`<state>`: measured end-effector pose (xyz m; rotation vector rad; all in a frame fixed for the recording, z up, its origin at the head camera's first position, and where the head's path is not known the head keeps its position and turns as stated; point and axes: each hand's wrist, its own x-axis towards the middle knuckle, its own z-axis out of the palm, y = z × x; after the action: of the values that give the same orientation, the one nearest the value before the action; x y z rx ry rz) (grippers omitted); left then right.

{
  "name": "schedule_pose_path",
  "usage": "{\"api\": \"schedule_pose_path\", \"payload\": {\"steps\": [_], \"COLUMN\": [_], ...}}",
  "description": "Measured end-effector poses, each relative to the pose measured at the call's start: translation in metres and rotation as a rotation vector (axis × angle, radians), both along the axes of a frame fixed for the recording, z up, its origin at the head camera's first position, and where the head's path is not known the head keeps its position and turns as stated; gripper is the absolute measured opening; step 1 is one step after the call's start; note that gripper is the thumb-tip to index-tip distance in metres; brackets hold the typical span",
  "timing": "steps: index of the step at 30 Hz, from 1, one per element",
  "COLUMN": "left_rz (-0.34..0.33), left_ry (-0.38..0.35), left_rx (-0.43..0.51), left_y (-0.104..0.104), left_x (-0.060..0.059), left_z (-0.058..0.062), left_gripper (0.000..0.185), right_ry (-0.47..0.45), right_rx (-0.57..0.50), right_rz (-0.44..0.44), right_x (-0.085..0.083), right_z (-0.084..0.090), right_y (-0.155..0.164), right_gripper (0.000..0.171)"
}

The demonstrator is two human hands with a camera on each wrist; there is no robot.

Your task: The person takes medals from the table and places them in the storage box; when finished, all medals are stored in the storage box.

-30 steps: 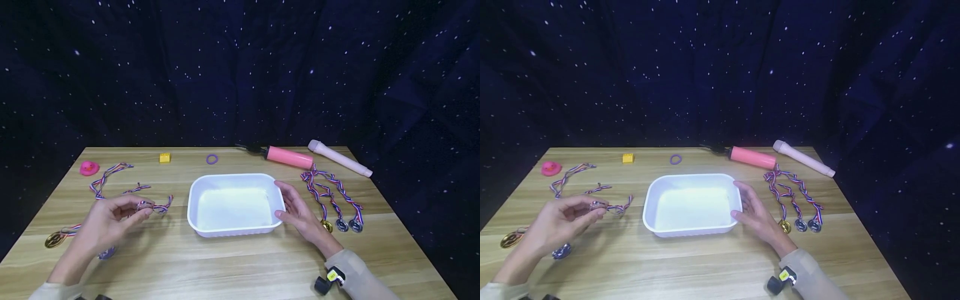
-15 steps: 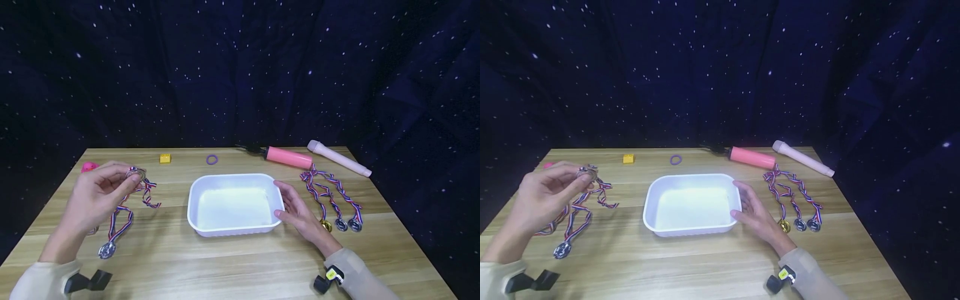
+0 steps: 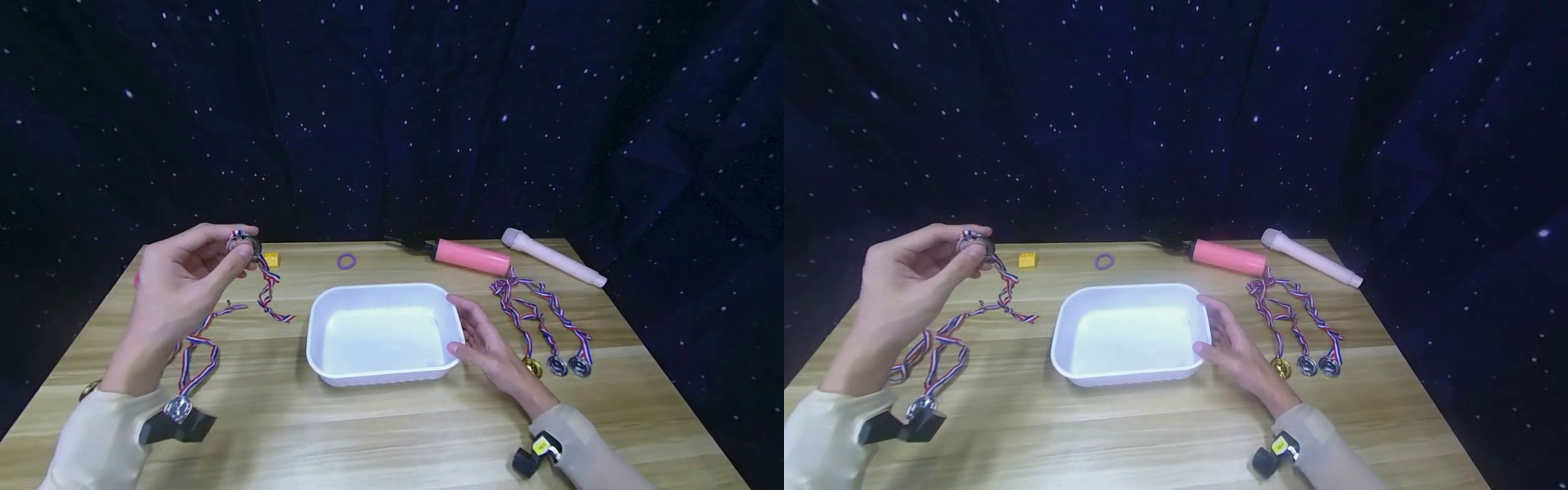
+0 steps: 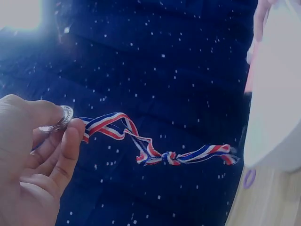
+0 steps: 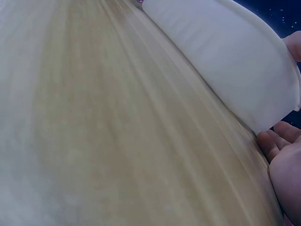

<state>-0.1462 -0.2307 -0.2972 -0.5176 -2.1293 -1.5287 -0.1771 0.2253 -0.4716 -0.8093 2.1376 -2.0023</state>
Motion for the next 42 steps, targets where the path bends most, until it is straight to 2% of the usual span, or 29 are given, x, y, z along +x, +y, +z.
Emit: {"api": "schedule_pose_path", "payload": {"steps": [4,7,14,17,25,32,35,42], "left_rz": [-0.041,-0.052,-0.079,-0.111,-0.223,-0.254,-0.271,-0.28], "left_ry": [0.006,-0.011,-0.065,-0.117,-0.235,-0.341,-0.365,-0.369], "left_rx": [0.036,-0.011,-0.146,-0.173,-0.153,-0.202,-0.211,-0.263], "left_y": [0.015,0.026,0.044,0.048,0.059,0.064,0.064,0.068], "left_x": [-0.005,-0.008,-0.016,-0.02,-0.03,-0.032,-0.032,-0.033], "left_z": [0.0,-0.004,-0.024,-0.032,-0.053,-0.07,-0.076,-0.084], "left_gripper": [0.033,0.032,0.024,0.021,0.03,0.025,0.025,0.029], "right_ry": [-0.003,-0.014,-0.006,0.007,0.002,0.003,0.001,-0.002], "right_rx": [0.004,0.011,0.014,0.013,0.021,0.021,0.023,0.016], "right_rz": [-0.006,-0.011,-0.005,0.0,-0.01,-0.008,-0.008,-0.005], "right_x": [0.001,0.003,0.003,0.002,0.003,0.001,0.001,0.002], "right_z": [0.0,0.0,0.0,0.0,0.004,0.001,0.001,0.004], "right_y": [0.001,0.001,0.0,0.0,0.002,0.002,0.001,0.0], "right_gripper": [0.08,0.08,0.079,0.078,0.08,0.08,0.08,0.081]}}
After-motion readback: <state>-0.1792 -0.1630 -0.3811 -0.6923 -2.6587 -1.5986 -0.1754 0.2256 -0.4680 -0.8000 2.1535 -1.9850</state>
